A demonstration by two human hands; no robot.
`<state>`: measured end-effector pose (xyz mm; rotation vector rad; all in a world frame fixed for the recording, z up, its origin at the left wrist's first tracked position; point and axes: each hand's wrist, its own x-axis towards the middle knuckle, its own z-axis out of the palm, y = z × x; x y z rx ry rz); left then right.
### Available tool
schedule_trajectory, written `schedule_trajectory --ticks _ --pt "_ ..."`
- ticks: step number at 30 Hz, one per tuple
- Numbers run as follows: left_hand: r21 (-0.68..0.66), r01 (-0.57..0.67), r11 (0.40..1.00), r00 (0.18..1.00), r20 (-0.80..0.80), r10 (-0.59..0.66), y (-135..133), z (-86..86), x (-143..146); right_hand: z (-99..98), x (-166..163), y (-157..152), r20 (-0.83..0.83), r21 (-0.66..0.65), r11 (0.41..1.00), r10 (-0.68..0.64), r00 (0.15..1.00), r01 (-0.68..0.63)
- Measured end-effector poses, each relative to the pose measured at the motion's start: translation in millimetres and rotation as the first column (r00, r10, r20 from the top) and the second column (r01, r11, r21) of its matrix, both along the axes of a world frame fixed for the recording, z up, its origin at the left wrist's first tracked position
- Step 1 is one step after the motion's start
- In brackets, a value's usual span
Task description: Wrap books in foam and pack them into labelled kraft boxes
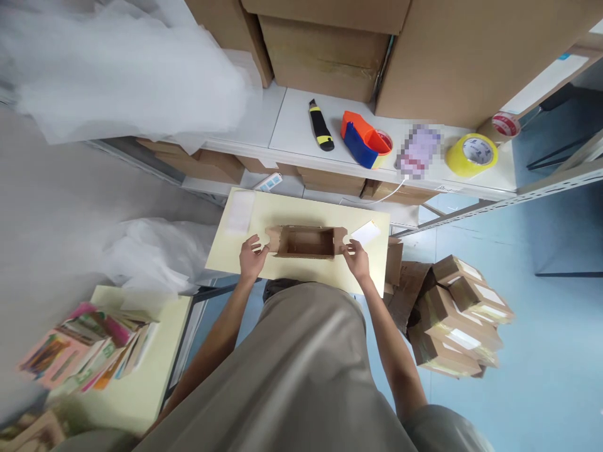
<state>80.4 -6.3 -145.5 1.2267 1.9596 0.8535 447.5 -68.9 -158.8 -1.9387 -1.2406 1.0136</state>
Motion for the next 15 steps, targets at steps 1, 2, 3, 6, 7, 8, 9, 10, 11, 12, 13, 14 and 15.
schedule_trajectory --ticks 1,2,3,6,7,8,9,10,11,12,13,14,15 --pt "-0.002 -0.006 1.000 1.000 -0.028 0.006 1 -0.4 -1 0.3 -2 0 0.029 0.004 1.000 0.000 1.000 0.000" --pt "-0.001 -0.012 1.000 0.998 -0.059 0.012 2 -0.7 -1 1.3 -4 1 0.076 0.020 1.000 -0.001 0.997 -0.001" --pt "0.005 -0.015 1.000 0.996 -0.092 0.016 3 -0.8 0 3.0 -6 2 0.139 0.050 0.999 -0.002 0.990 -0.005" --pt "0.041 0.018 0.999 0.990 -0.144 -0.012 3 0.6 5 12.1 -13 6 0.351 0.167 0.981 0.031 0.936 -0.095" --pt "0.050 0.054 0.997 0.989 -0.138 -0.047 3 1.8 8 15.8 -16 7 0.399 0.184 0.971 0.069 0.914 -0.154" --pt "0.055 0.105 0.993 0.987 -0.126 -0.097 2 3.3 11 19.5 -18 9 0.433 0.182 0.959 0.121 0.893 -0.218" --pt "0.055 0.163 0.985 0.981 -0.112 -0.156 2 5.2 14 22.8 -21 12 0.452 0.167 0.945 0.180 0.874 -0.281" --pt "0.052 0.221 0.974 0.971 -0.104 -0.215 1 7.2 17 25.6 -23 15 0.461 0.145 0.931 0.237 0.855 -0.336" --pt "0.045 0.273 0.961 0.958 -0.107 -0.267 0 9.3 20 27.7 -25 18 0.464 0.122 0.916 0.288 0.838 -0.382" --pt "0.037 0.314 0.949 0.944 -0.119 -0.308 -1 11.4 22 29.1 -27 21 0.465 0.100 0.905 0.326 0.823 -0.415" --pt "0.027 0.348 0.937 0.930 -0.138 -0.342 -3 13.3 25 29.6 -28 24 0.465 0.078 0.897 0.354 0.812 -0.435" --pt "0.017 0.378 0.926 0.915 -0.157 -0.371 -5 14.9 28 29.2 -29 27 0.464 0.058 0.893 0.372 0.804 -0.446" --pt "0.008 0.407 0.913 0.900 -0.173 -0.400 -7 16.0 30 28.1 -29 31 0.463 0.039 0.891 0.385 0.799 -0.452"
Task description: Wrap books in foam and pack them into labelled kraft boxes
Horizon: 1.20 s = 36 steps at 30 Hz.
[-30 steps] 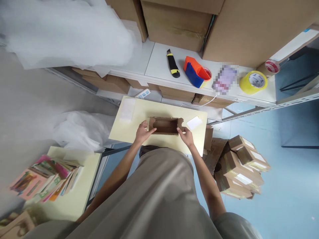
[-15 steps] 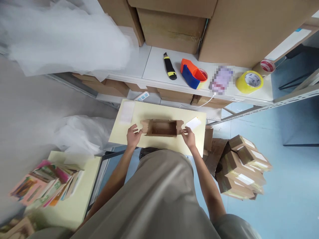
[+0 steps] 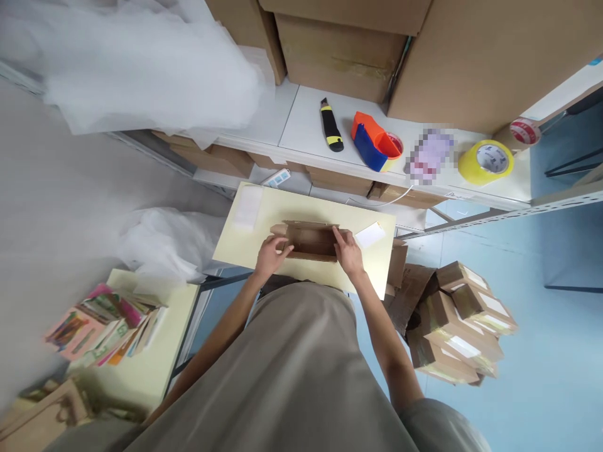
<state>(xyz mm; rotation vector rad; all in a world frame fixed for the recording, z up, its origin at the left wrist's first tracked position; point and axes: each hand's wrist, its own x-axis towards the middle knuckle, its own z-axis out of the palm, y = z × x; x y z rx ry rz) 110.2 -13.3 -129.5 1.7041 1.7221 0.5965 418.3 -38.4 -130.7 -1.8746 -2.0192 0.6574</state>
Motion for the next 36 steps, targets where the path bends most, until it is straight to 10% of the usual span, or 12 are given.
schedule_trajectory --ticks 16,23,30,36 --pt "-0.041 0.207 0.977 0.975 -0.079 -0.210 -8 -12.9 1 -14.6 -7 27 0.043 -0.133 0.988 -0.071 0.997 0.076" --pt "-0.071 0.254 0.965 0.966 0.059 -0.250 11 -9.0 -13 8.1 -27 26 0.031 -0.129 0.971 -0.201 0.979 0.203" --pt "-0.097 0.068 0.993 0.939 0.342 -0.031 44 14.2 -70 57.9 -127 41 -0.142 -0.139 0.972 -0.209 0.967 0.190" --pt "-0.138 -0.152 0.979 0.939 0.289 0.187 93 -20.5 -159 28.6 -257 96 -0.250 -0.174 0.967 -0.223 0.942 0.183"
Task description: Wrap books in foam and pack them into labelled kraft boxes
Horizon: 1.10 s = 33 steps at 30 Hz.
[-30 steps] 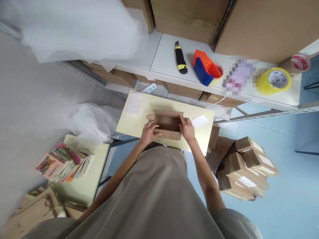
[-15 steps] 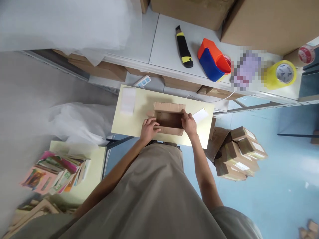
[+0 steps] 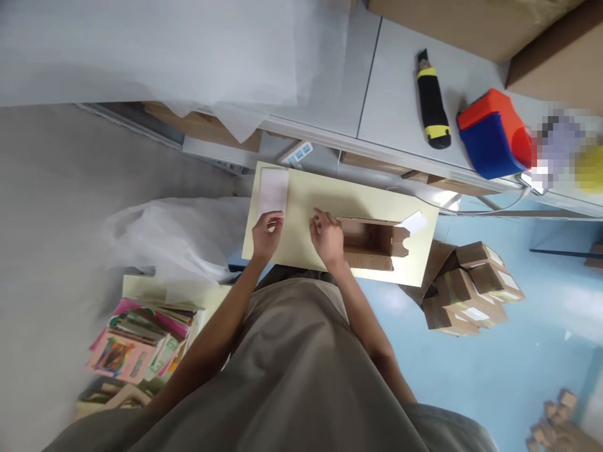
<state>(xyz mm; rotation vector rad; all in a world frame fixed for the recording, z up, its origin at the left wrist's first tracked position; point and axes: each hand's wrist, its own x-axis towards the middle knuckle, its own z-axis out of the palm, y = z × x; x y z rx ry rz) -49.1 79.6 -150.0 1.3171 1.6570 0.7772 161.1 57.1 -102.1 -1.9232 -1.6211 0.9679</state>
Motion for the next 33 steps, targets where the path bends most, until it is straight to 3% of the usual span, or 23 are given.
schedule_trajectory --ticks 4,9,13,17,21,26,29,33 --pt "-0.028 -0.104 0.994 0.994 -0.033 0.103 33 -45.0 -50 -53.2 -68 42 -0.085 -0.097 0.995 -0.016 0.996 0.008" --pt "-0.152 -0.113 0.982 0.993 -0.059 0.105 67 -95.2 -86 -112.5 -106 73 -0.120 -0.370 0.928 -0.096 0.988 0.045" --pt "-0.262 -0.072 0.962 0.997 0.002 0.075 80 -121.6 -89 -138.8 -117 77 -0.189 -0.416 0.904 -0.191 0.963 0.097" --pt "-0.299 -0.094 0.949 0.991 0.058 0.117 75 -129.5 -80 -146.1 -122 75 -0.197 -0.441 0.880 -0.286 0.938 0.176" --pt "-0.366 -0.140 0.920 0.972 0.124 0.198 51 -121.0 -70 -136.0 -118 67 -0.074 -0.464 0.862 -0.268 0.961 0.204" --pt "-0.470 -0.146 0.871 0.942 0.204 0.268 14 -95.1 -55 -102.4 -109 36 -0.041 -0.408 0.904 -0.157 0.987 0.127" --pt "-0.440 -0.116 0.890 0.918 0.294 0.265 -4 -66.5 -44 -70.9 -95 4 -0.118 -0.345 0.935 -0.130 0.985 0.082" --pt "-0.361 -0.011 0.933 0.885 0.431 0.177 -25 -5.4 -29 -19.1 -57 -43 -0.403 -0.210 0.977 -0.121 0.907 0.037"
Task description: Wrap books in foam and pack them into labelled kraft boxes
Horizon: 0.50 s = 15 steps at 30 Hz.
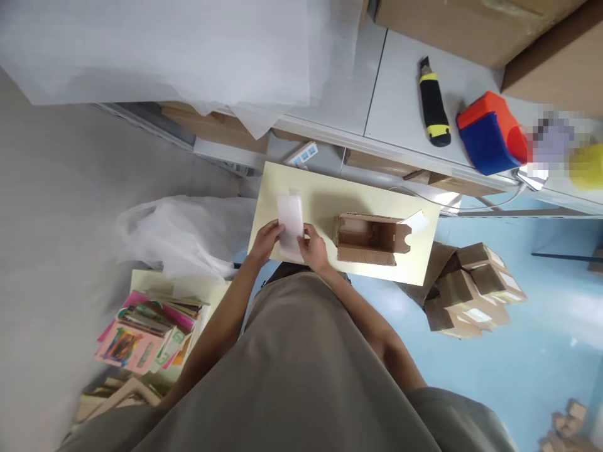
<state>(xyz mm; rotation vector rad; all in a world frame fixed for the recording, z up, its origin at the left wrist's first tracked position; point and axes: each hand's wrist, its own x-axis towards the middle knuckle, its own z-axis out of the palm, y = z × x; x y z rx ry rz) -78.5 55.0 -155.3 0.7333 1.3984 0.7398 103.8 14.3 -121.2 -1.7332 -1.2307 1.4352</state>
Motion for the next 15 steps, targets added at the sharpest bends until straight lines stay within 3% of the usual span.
schedule_trajectory --ticks 4,7,10,15 --pt "-0.012 0.070 0.997 0.971 0.229 -0.066 -23 67.5 24 48.7 51 -36 -0.309 0.105 0.991 -0.052 0.950 0.088" --pt "-0.049 0.142 0.989 0.942 0.314 -0.120 -36 101.9 51 72.9 87 -51 -0.435 0.120 0.987 -0.045 0.900 0.107" --pt "-0.044 0.190 0.981 0.946 0.276 -0.171 -43 118.3 83 82.8 116 -58 -0.479 0.131 0.984 -0.041 0.877 0.118" --pt "0.110 0.201 0.973 0.978 0.043 -0.207 -43 124.2 131 76.2 156 -60 -0.438 0.162 0.973 -0.079 0.895 0.165"
